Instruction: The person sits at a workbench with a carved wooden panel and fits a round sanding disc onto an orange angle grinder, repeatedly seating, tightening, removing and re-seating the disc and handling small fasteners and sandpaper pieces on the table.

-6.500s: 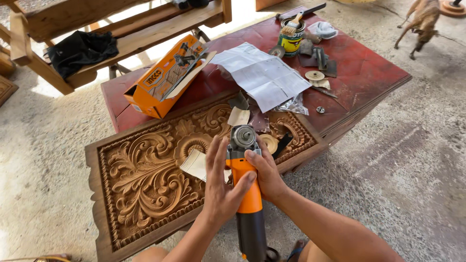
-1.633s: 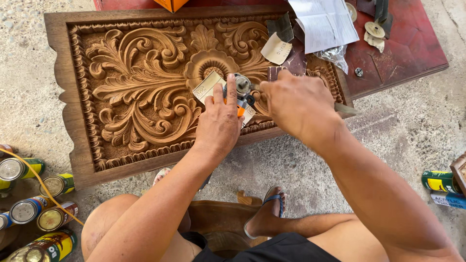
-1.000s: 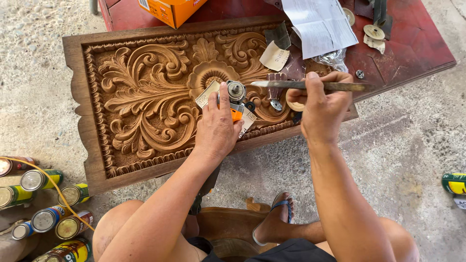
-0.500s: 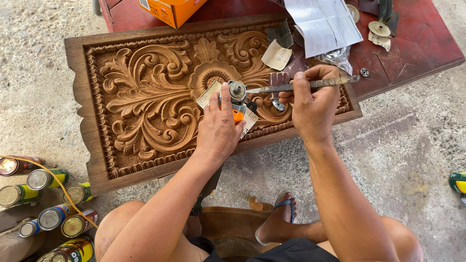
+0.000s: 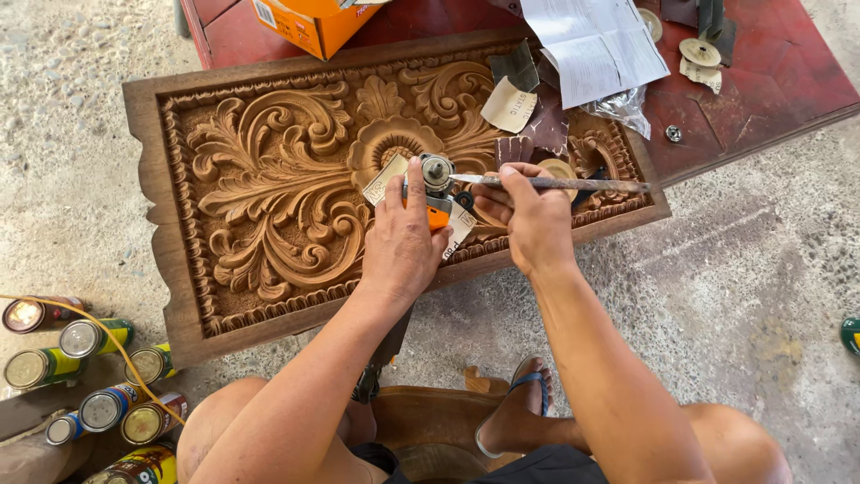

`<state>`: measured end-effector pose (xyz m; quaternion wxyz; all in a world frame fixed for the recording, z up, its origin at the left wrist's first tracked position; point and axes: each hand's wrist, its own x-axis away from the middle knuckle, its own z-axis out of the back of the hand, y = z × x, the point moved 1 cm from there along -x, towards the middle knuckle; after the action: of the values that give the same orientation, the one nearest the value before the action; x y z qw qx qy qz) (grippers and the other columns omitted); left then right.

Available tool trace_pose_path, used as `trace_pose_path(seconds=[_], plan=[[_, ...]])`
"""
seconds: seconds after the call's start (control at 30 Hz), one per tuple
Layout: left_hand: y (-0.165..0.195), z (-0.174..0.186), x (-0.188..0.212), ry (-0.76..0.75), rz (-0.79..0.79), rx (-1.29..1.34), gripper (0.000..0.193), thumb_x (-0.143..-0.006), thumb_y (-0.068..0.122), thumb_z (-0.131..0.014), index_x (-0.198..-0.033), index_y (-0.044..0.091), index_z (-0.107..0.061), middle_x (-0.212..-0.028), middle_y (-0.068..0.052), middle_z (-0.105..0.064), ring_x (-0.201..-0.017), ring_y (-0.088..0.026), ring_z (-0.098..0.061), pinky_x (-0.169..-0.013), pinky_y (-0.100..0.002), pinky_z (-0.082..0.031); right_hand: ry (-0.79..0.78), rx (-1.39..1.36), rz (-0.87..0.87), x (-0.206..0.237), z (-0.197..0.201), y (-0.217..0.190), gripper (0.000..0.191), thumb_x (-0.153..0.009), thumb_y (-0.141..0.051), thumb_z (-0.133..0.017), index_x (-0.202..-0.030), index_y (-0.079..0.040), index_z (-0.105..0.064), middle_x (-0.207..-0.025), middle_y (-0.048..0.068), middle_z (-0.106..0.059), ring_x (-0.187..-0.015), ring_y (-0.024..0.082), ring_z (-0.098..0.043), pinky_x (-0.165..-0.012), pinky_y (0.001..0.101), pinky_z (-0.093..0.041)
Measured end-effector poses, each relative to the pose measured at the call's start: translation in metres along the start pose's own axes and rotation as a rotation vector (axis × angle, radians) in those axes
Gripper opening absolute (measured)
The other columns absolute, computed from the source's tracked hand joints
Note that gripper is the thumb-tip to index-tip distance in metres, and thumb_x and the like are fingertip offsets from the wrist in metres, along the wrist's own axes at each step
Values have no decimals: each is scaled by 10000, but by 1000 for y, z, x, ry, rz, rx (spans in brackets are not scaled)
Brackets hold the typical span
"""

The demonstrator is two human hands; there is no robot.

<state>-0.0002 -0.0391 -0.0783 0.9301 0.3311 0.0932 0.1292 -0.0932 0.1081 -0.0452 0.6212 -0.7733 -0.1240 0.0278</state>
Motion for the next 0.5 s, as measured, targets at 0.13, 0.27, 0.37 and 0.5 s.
trace_pose_path(seconds=[0.13, 0.27, 0.37, 0.5], plan=[[0, -4, 1, 23, -4, -14, 1061, -795, 253, -841, -1584, 44, -163, -1477, -281, -376, -1235, -468, -525, -913, -515, -543, -158, 547, 338, 8, -1, -2, 114, -1020, -43, -644, -1071, 59, -636, -875, 170, -722, -742, 222, -712, -615, 300, -593], [3, -8, 2, 38, -15, -37, 1050, -790, 240, -837, -1584, 44, -178, -1485, -278, -379, -1247, -464, -525, -901, -510, -550, -15, 353, 156, 0, -11, -2, 128, -994, -44, -606, -1029, 67, -555, -862, 157, -730, -760, 194, -783, -668, 279, -689], [4, -6, 3, 80, -53, 7, 1066, -797, 246, -843, -1587, 21, -163, -1469, -304, -375, -1229, -495, -514, -927, -527, -531, 104, -58, -37, -4, -12, 0, 128, -949, -27, -589, -1017, 32, -498, -855, 159, -700, -725, 225, -772, -628, 300, -669], [3, -3, 2, 69, -13, 35, 1049, -798, 238, -838, -1586, 31, -177, -1474, -278, -387, -1234, -481, -517, -943, -535, -514, -32, 109, 59, -6, -8, -4, 153, -999, -60, -602, -1070, 55, -530, -918, 180, -713, -783, 226, -771, -678, 297, -665]])
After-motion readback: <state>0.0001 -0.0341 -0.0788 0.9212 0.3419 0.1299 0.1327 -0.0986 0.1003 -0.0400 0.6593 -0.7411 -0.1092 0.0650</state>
